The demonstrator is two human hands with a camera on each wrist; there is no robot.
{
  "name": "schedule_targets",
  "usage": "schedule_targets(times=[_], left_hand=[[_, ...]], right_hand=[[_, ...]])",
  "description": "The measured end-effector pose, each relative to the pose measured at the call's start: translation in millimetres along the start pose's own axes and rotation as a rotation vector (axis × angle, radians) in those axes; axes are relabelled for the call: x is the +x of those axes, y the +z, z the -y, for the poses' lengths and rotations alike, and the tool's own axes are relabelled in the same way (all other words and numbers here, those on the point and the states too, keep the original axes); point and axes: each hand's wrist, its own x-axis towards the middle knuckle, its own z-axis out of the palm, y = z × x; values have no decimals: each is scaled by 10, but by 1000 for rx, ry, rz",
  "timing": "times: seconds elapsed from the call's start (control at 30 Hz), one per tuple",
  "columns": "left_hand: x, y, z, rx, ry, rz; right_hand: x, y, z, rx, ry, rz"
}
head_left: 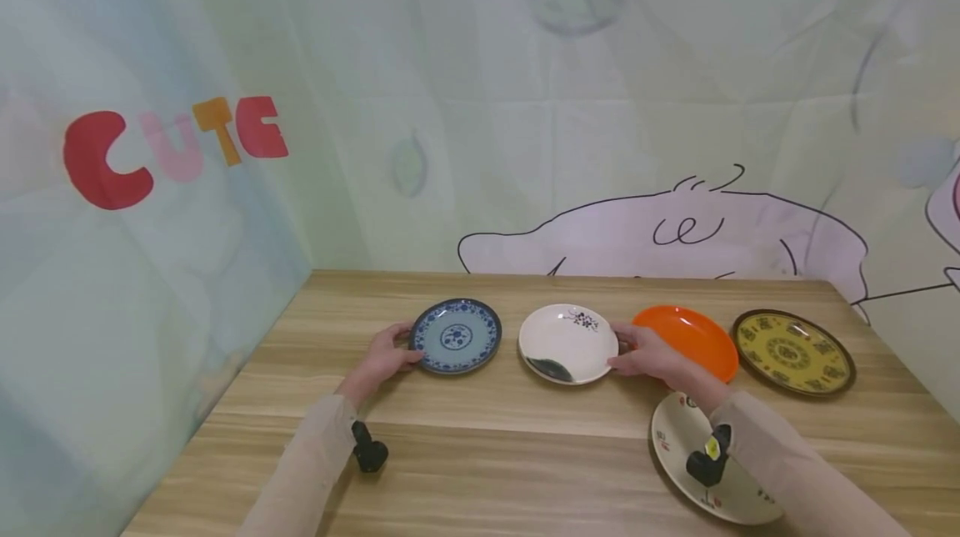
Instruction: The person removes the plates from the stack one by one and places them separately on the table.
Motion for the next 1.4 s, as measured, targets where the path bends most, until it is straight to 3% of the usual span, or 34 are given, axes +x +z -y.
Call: schedule_targets(times=[0.6,0.8,0.93,1.1,1.2,1.4], left_hand=[[-35,103,-59,-16,16,13],[-21,69,-82,-13,-5,34],[-13,-10,-136,24,21,41],[4,-88,-271,131,52,13],[35,-91,-397,147,48,3],[32,6,-668,167,113,35]], right_hand=[[3,9,3,30,2,1],[4,4,9,29,16,-6],[0,7,4,20,10,-3],[5,23,4,36,17,-2],[2,18,15,25,23,-5],[11,18,18,50,33,3]])
